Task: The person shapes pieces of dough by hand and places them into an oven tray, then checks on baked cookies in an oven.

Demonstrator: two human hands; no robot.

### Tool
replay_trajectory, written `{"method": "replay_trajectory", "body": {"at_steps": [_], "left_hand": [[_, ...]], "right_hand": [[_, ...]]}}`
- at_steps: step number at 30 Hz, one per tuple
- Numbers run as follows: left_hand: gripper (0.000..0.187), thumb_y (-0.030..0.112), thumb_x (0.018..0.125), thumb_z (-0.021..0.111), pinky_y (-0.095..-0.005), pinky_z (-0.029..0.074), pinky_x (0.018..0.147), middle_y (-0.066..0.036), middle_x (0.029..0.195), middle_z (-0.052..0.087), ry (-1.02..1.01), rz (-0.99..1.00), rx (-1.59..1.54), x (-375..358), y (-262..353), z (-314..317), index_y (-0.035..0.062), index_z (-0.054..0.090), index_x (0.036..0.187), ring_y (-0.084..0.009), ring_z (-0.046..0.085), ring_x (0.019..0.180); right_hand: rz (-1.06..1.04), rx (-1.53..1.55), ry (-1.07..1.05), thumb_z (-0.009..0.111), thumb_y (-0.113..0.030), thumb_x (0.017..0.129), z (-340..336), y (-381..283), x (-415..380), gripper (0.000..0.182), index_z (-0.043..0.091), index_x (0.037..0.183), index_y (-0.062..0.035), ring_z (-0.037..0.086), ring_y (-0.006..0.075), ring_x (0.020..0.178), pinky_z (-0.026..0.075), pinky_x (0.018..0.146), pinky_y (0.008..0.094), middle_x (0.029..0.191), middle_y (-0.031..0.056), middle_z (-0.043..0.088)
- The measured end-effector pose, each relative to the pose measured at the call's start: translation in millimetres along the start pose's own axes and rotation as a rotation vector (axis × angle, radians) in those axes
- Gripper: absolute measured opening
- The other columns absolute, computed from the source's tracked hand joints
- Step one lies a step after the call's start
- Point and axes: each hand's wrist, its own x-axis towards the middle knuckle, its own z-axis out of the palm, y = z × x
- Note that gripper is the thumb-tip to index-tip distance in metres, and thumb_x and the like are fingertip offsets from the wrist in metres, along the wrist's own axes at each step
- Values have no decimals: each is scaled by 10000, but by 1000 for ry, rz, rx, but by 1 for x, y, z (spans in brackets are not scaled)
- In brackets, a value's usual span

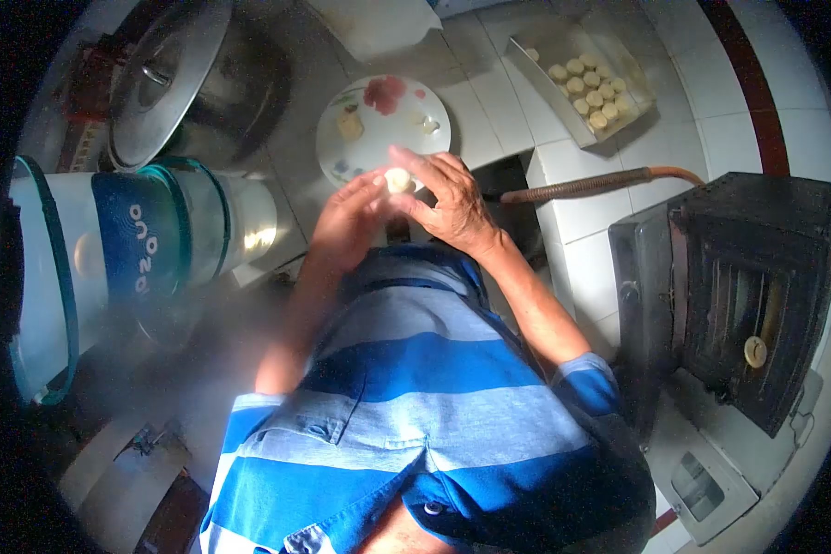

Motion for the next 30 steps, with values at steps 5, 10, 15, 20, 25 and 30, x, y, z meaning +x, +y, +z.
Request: {"method": "replay_trajectory", "body": {"at_steps": [5,10,15,20,25,30], "left_hand": [[450,203,1043,603,-377,529,972,-147,1325,612,305,92,311,7,9,-6,-33,515,1416,-239,644,1137],[397,224,1000,694,-293,538,869,-83,1183,665,348,206,364,10,19,-41,-8,609,1310,-155,661,1019],[304,162,989,677,-308,548,842,-119,1120,704,446,459,795,17,22,-62,-48,656,1208,-177,681,970],[289,133,983,658,-311,553,821,-154,1083,713,420,515,919,27,34,-58,-73,654,1186,-171,687,954],[290,110,948,674,-339,560,814,-183,1054,710,442,524,976,39,43,-58,-59,661,1183,-222,706,932],[386,109,808,759,-484,483,1016,-163,1231,650,464,906,1478,66,36,-67,59,701,1187,-402,586,1196]], "right_hand": [[324,160,3,770,-183,861,40,35,3,568,590,1390,-83,643,332,1066,505,969,434,1226,134,688],[117,-185,-139,747,-163,845,62,64,15,516,619,1338,-82,609,327,1128,468,1002,439,1186,125,672],[144,-71,-57,739,-129,844,83,70,55,315,709,1144,-37,630,352,1121,490,977,446,1183,156,662],[210,-56,-74,716,-145,881,118,92,95,255,727,1100,-14,631,375,1079,494,957,442,1127,184,647],[199,-107,-135,718,-142,881,125,93,102,197,746,1024,-9,623,371,1045,495,919,454,1061,176,647],[138,-125,-70,705,-98,855,126,94,96,139,709,957,-4,613,378,1029,495,893,462,1008,175,652]]}}
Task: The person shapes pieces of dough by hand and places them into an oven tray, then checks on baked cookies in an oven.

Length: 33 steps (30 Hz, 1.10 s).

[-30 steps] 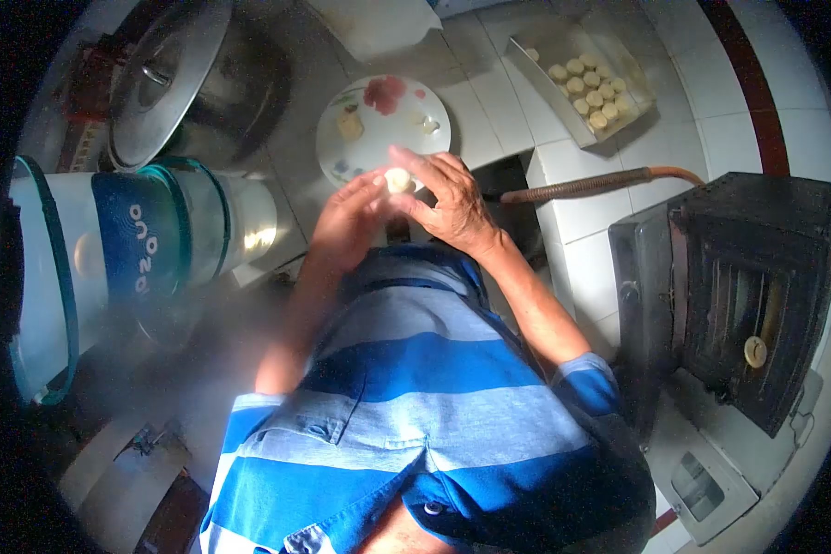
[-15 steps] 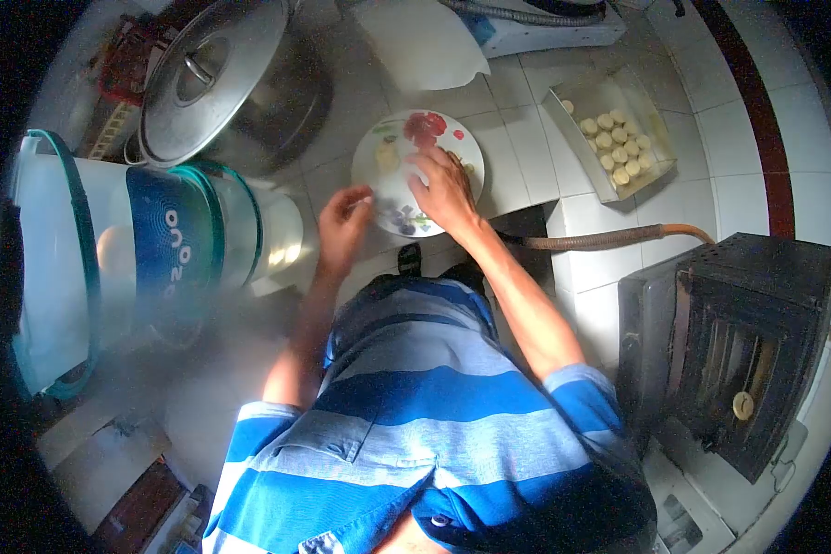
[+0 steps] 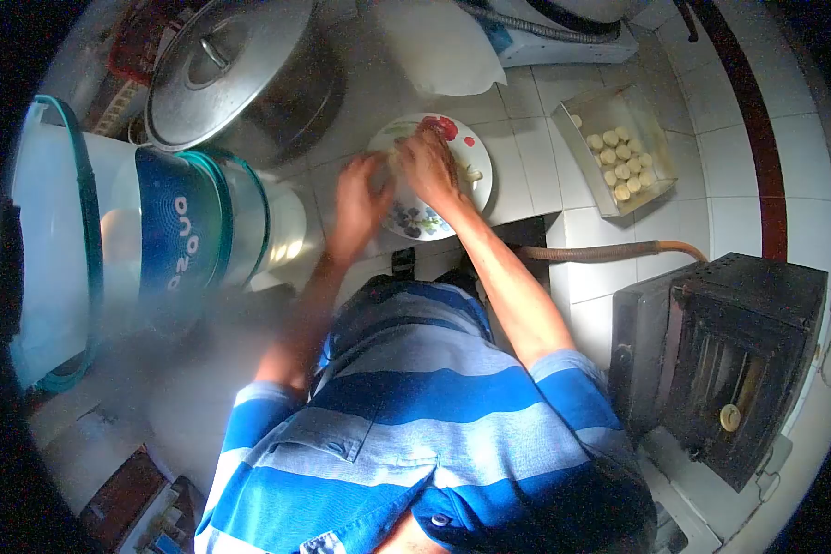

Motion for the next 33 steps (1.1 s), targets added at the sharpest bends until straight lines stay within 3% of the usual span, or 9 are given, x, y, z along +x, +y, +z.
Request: {"method": "replay_trajectory", "body": {"at_steps": [10,16,19,23,25,26,27,30,33], "left_hand": [[248,132,806,763,-516,449,1065,-60,1324,623,63,122,220,14,-8,32,121,763,1053,-378,524,1305],[193,131,811,760,-499,443,1081,-59,1359,616,40,171,322,22,-17,33,115,776,1003,-368,538,1292],[272,126,805,762,-479,442,1087,-103,1360,617,-121,-12,216,28,-12,25,115,767,1076,-370,544,1279],[456,139,812,759,-452,470,1049,-167,1282,648,-74,61,106,24,0,-3,97,696,1261,-382,574,1222],[505,143,818,758,-429,499,1013,-182,1236,665,4,95,103,16,11,-17,90,668,1313,-377,610,1173],[483,137,852,738,-395,523,959,-180,1210,678,-75,-75,-47,11,19,-26,59,654,1321,-342,648,1100],[461,130,886,718,-360,547,904,-178,1184,692,-154,-245,-196,7,24,-31,29,641,1330,-307,687,1027],[406,121,949,670,-312,556,832,-174,1190,701,-197,-363,-529,-11,13,-20,-22,628,1326,-228,705,937],[389,108,978,639,-326,558,848,-171,1241,692,-242,-427,-598,-23,20,-19,-59,611,1329,-201,695,990]], "right_hand": [[172,59,-82,656,-76,877,-5,5,-8,124,694,959,9,633,389,1011,510,900,447,1048,198,671],[477,337,-162,694,-194,948,-36,-16,-15,205,715,1017,-2,642,190,884,502,801,332,912,82,684],[648,694,-114,715,-226,951,-60,-21,-23,239,724,1067,-17,601,114,842,471,775,274,893,26,674],[587,749,-46,769,-226,911,-82,-10,-46,322,712,1176,-52,660,171,918,536,817,323,1065,88,712],[264,260,-111,796,-220,890,-88,-7,-58,391,680,1204,-18,667,190,986,529,866,337,1180,77,677],[204,212,-176,804,-205,857,-89,-9,-64,448,654,1240,-29,661,292,1089,526,945,392,1267,124,638],[205,214,-175,804,-205,857,-86,-9,-69,448,654,1240,-29,661,292,1089,526,945,392,1267,124,638],[-74,4,-170,801,-171,794,-68,-4,-83,583,582,1323,-58,580,392,1191,477,1026,456,1224,180,627],[-48,-48,-134,804,-150,811,-59,1,-85,567,585,1325,-54,646,326,1107,518,960,414,1192,160,651]]}}
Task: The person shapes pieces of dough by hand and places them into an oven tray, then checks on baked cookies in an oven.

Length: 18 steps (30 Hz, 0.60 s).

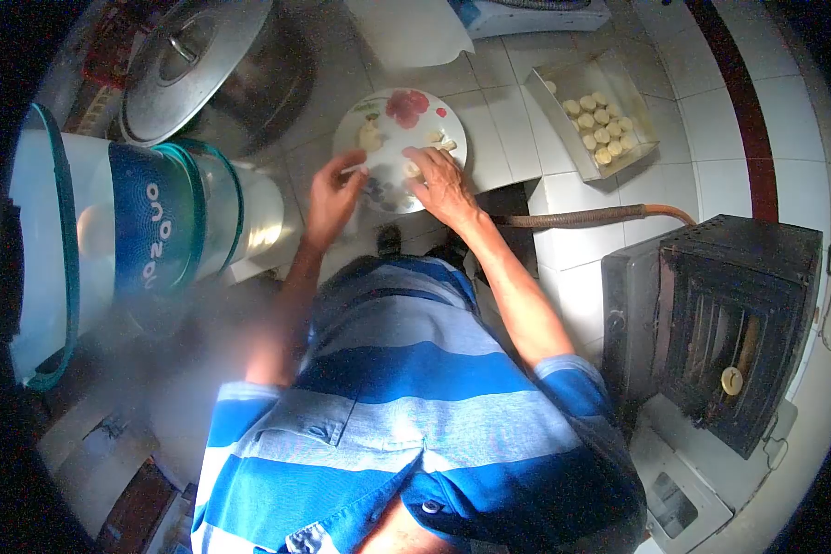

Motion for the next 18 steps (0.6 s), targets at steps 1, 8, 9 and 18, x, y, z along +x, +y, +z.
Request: {"method": "replay_trajectory", "body": {"at_steps": [1,8,9,18], "left_hand": [[389,108,978,639,-326,558,848,-171,1241,692,3,0,2,-1,0,2,-59,611,1329,-201,695,990],[412,162,990,693,-310,550,934,-147,1279,672,-117,-198,-378,-9,23,26,-38,608,1341,-191,664,1103],[392,168,1001,689,-305,549,962,-137,1280,668,-142,-284,-539,-10,27,27,-27,614,1334,-191,659,1120],[290,77,1032,603,-324,567,1035,-140,1226,669,-160,-295,-990,-22,46,13,-55,595,1290,-202,673,1122]], "right_hand": [[-2,3,0,804,-150,811,1,-2,2,567,585,1325,-54,646,326,1107,518,960,414,1192,160,651],[463,658,-14,773,-131,920,-35,-39,18,652,414,1446,10,683,182,982,570,874,315,1155,174,678],[467,701,-28,766,-142,931,-44,-50,20,643,419,1451,9,682,186,1001,565,891,315,1190,184,676],[251,664,-49,755,-192,954,-80,-85,17,636,463,1496,-35,658,204,1138,523,1002,344,1312,169,672]]}}
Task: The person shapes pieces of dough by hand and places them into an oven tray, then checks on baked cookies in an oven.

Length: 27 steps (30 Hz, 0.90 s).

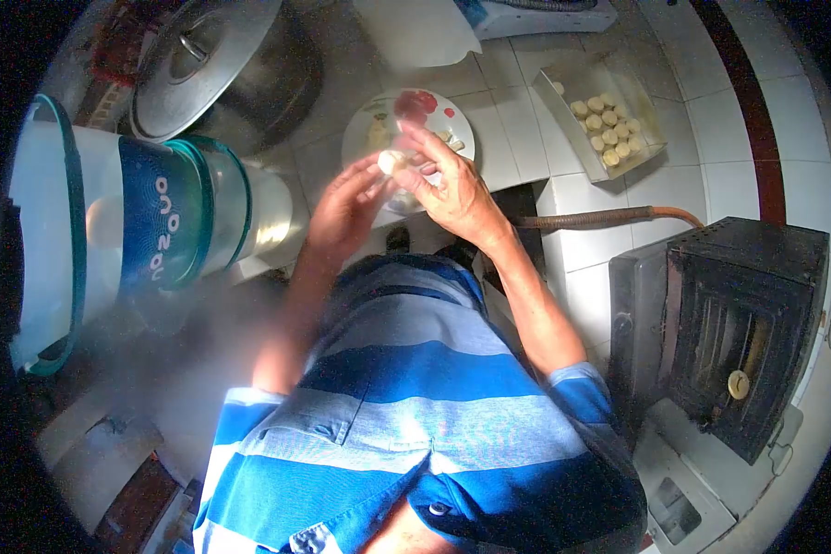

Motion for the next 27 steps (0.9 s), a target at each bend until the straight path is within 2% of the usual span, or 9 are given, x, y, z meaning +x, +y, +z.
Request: {"method": "replay_trajectory", "body": {"at_steps": [1,4,11,13,16,18,23,25,27], "left_hand": [[290,77,1032,603,-324,567,1035,-140,1226,669,1,2,1,-1,1,-1,-55,595,1290,-202,673,1122],[293,83,1036,597,-308,582,1010,-145,1213,673,4,-29,-32,-2,1,-3,-57,584,1294,-186,682,1093],[270,87,1037,601,-313,597,991,-141,1200,677,-6,-26,-29,-8,2,12,-53,584,1267,-190,689,1078],[269,90,1035,606,-323,594,998,-141,1198,678,4,-14,-4,-8,0,13,-50,585,1264,-197,688,1085],[252,92,1030,619,-344,580,1019,-141,1201,678,21,4,15,-7,-2,14,-39,599,1244,-217,684,1107],[267,107,1030,601,-353,497,1067,-132,1251,665,23,-16,99,-9,-2,14,-24,611,1263,-206,632,1183],[271,99,1029,599,-361,494,1080,-134,1257,662,26,-28,61,-6,-5,14,-24,606,1271,-215,623,1210],[274,100,1031,596,-364,494,1083,-135,1258,661,17,-21,51,-6,-6,14,-24,603,1276,-218,622,1215],[255,73,1018,626,-375,573,1049,-159,1222,660,43,-3,2,-7,-6,16,-28,586,1249,-240,672,1136]], "right_hand": [[-97,-159,16,766,-167,940,0,-1,-1,627,486,1488,-47,659,202,1141,522,1005,348,1304,156,679],[-272,-187,95,793,-113,901,5,6,-2,604,541,1447,-57,678,196,1101,528,990,342,1272,127,695],[-215,-123,169,799,-96,893,10,4,-2,514,610,1368,-45,691,185,1073,539,961,333,1132,90,732],[-206,-72,225,794,-136,886,12,1,-3,415,676,1279,-77,710,217,1007,538,914,359,1043,90,737],[-225,-61,229,789,-133,891,12,3,-4,408,676,1279,-77,709,214,993,538,907,354,1040,92,733],[-225,-66,237,789,-133,894,13,4,-4,404,677,1278,-78,707,206,983,537,906,349,1029,87,733],[-162,4,185,800,-133,908,11,7,-3,475,618,1330,-15,664,149,1040,516,962,319,1049,59,719],[-96,228,159,794,-143,919,11,7,-4,491,593,1341,9,665,156,1038,508,973,323,1067,68,709],[-81,235,145,792,-140,921,8,8,-5,508,577,1355,13,665,160,1039,511,970,328,1081,75,705]]}}
